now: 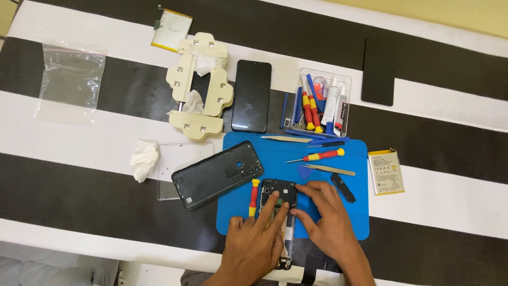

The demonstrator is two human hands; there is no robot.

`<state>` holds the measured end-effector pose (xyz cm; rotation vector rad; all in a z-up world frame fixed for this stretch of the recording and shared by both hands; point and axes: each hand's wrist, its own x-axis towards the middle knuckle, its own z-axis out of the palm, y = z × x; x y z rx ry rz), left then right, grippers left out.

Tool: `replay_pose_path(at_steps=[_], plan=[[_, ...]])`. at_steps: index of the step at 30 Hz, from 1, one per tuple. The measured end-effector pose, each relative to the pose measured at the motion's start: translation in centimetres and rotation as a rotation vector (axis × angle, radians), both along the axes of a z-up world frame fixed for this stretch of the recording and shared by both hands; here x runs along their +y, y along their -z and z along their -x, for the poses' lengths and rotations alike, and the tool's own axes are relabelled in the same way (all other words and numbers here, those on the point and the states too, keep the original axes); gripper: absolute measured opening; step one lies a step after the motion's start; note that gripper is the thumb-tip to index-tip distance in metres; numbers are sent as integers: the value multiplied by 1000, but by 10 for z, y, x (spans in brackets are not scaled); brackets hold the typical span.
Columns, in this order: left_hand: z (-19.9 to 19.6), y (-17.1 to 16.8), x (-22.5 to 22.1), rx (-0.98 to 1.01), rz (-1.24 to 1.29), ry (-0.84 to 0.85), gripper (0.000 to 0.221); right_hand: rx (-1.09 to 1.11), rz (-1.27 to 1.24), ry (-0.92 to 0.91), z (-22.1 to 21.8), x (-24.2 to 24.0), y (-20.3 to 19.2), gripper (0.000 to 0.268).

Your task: Disassembling a mobile phone by removing screws and internal components like the motherboard and battery using precision screwdrivers.

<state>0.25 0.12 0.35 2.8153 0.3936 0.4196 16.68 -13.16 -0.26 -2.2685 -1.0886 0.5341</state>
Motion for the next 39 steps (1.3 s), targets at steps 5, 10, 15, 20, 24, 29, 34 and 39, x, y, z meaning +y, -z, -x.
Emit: replay_pose_path(at_steps=[5, 10, 15, 20, 24, 29, 34, 39], plan=[[-2, 0, -1, 0, -5, -5, 50, 4, -35, -6, 1, 1, -1, 50], [-3, 3, -1, 65, 12, 5, 54, 11, -3, -10, 1, 2, -1, 49], [-4, 3, -2, 110, 32, 5, 54, -102, -36, -89, 5, 6, 0, 41], [-4, 3, -2, 109, 75, 9, 53, -102, 3, -98, 5, 7, -2, 41], [-4, 3, -1, 89, 51, 5, 55, -79, 40, -91, 4, 8, -4, 43], [-3, 2, -1, 46, 8, -6, 53, 36, 64, -47, 0, 9, -15, 42], [-3, 1, 0, 29, -20, -8, 52, 66, -64, 6, -4, 10, -23, 33], [-3, 1, 0, 11, -35, -16, 51, 15, 57, -20, -1, 5, -5, 34]])
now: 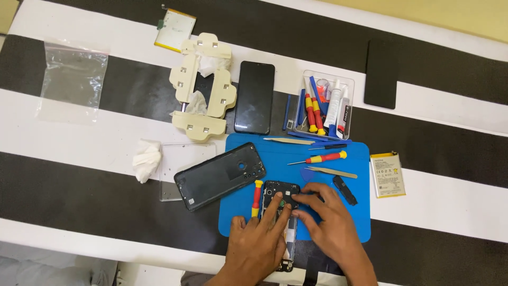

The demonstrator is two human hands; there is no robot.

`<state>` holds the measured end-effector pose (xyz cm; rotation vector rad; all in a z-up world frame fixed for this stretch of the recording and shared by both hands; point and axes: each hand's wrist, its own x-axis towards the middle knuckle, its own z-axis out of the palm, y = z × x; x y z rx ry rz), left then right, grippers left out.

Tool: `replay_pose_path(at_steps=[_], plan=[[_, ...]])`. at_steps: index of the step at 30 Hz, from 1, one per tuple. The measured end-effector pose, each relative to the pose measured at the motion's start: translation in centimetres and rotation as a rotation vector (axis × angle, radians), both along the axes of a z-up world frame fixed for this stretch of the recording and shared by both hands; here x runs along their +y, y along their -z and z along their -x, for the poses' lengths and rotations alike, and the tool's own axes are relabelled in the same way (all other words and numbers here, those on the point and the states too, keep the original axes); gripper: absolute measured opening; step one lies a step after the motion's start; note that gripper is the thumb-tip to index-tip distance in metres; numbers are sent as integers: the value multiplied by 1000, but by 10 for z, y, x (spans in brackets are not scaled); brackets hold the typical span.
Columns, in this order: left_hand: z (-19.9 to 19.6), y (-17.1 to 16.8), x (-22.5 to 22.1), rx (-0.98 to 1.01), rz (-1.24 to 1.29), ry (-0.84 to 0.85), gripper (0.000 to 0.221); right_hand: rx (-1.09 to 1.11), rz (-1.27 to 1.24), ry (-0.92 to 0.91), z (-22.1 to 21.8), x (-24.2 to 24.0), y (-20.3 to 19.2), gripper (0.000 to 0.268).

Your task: Disassembling a mobile phone by removing screws and internal components like the motherboard and battery using precision screwdrivers.

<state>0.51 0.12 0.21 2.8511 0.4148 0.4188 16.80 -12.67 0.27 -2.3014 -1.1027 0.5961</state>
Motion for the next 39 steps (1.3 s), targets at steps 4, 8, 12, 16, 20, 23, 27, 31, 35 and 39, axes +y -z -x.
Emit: replay_pose_path(at_steps=[4, 8, 12, 16, 20, 23, 27, 31, 35, 39], plan=[[1, -7, -2, -43, -27, -15, 51, -110, -58, 18, 13, 4, -6, 24], [-2, -4, -1, 67, -20, -10, 58, -243, -61, -35, 16, 6, -7, 22], [3, -3, -5, 37, -90, -47, 57, -187, -45, 1, 15, 1, -7, 29], [4, -1, -6, 9, -126, -62, 53, 19, 40, 35, 3, 11, -27, 33], [4, -3, -7, -16, -120, -62, 59, -20, 37, 103, 10, 42, -52, 32], [3, 0, -10, -33, -87, -59, 45, 3, 230, 41, 21, 83, -56, 47], [7, 21, -18, -15, 26, -42, 15, -297, 196, -97, 35, 110, -17, 52], [8, 30, -19, -22, -8, -47, 11, -298, 293, -59, 43, 117, -12, 53], [9, 32, -21, 32, 28, -42, 15, -190, 373, -14, 44, 121, -23, 39], [8, 12, -14, 57, 113, -26, 24, 119, 268, 187, 36, 125, -58, 7]])
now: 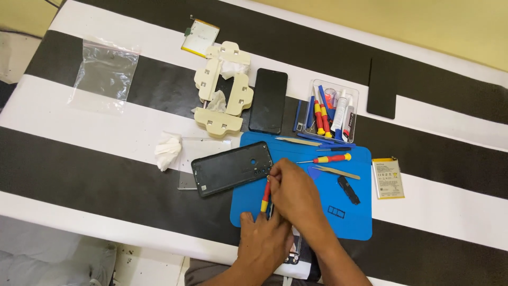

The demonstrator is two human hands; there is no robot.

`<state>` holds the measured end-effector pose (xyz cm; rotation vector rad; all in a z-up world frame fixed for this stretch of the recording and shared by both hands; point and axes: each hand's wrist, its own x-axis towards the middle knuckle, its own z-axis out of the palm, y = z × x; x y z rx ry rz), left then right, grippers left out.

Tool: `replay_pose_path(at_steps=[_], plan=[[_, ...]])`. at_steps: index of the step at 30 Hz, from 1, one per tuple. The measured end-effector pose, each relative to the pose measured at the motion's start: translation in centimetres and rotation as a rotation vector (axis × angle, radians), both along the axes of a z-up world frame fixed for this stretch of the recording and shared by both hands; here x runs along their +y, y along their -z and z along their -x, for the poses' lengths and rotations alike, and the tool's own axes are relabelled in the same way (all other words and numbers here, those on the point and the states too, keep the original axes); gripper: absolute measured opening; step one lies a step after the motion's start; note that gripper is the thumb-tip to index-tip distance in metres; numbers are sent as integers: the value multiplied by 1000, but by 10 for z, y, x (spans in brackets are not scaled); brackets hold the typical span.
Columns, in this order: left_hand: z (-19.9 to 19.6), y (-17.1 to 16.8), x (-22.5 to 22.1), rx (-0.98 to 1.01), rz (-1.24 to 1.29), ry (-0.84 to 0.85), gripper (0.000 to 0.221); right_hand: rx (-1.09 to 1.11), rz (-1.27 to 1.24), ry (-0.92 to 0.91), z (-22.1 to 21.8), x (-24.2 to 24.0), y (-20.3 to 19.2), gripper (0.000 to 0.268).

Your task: Disassembling a mobile phone by removing screws and internal components like the motherboard and battery using precision screwdrivers.

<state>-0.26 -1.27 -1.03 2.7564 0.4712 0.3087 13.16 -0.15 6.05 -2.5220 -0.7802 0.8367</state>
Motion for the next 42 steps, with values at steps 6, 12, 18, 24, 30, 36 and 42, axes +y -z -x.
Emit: replay_pose_path(at_steps=[6, 12, 18, 24, 30, 36, 42], plan=[[0, 27, -8, 27, -3, -31, 11, -139, 138, -108, 15, -1, 15, 47], [8, 67, -18, 62, 25, -99, 35, -341, 167, -264, 28, 2, 49, 61], [2, 15, -8, -35, -112, -11, 6, 131, -29, 169, 8, 15, -18, 42], [-5, -11, 10, -43, -172, 14, 55, 121, -606, 494, -42, -48, -25, 31], [-15, -9, 33, -124, -167, 146, 39, 100, -803, 531, -49, -120, 16, 33], [-19, -6, 50, -175, 37, 348, 32, -302, -922, 312, -22, -155, 29, 34], [-15, -15, 56, -53, -59, 348, 36, -487, -969, 46, -9, -170, 57, 37]])
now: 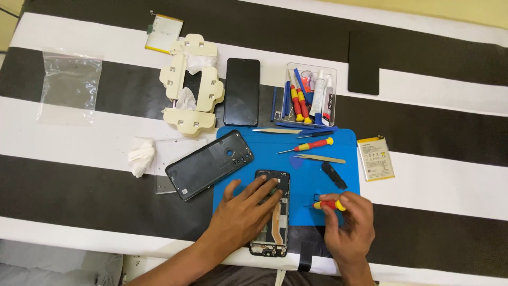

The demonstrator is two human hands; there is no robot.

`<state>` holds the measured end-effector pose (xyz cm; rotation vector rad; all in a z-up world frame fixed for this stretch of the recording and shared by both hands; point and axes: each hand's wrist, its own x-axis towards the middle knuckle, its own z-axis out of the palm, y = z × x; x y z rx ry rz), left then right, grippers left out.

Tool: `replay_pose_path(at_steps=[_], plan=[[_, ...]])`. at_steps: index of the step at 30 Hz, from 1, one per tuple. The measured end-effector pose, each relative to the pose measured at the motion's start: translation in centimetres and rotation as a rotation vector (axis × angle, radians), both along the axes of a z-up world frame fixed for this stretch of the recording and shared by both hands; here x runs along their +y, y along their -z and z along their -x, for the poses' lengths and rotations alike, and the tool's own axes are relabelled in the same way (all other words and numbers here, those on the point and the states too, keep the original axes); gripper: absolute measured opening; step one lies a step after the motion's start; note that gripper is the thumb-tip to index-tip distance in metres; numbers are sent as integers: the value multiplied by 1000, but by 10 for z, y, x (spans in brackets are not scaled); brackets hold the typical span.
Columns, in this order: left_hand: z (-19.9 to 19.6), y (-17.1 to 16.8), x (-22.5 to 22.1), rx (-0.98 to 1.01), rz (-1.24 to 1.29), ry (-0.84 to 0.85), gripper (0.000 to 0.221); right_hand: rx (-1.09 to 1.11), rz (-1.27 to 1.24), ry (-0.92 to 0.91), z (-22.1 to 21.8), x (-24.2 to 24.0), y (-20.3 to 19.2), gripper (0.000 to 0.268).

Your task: Disassembling a mobile phone by removing screws and internal components like the motherboard and battery using precision screwdrivers.

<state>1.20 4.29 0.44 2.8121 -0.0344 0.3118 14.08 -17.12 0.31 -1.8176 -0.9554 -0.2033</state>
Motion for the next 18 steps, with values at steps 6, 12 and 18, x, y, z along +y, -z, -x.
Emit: replay_pose_path(at_steps=[6, 12, 18], plan=[[-2, 11, 7, -81, -14, 44, 40, 25, 148, -88, 1, -3, 20, 80], [-1, 5, 11, -93, -26, 48, 41, 355, -82, -91, -4, 34, -12, 77], [2, 11, 10, -89, 47, 23, 40, 622, -161, -27, -10, 75, -8, 70]])
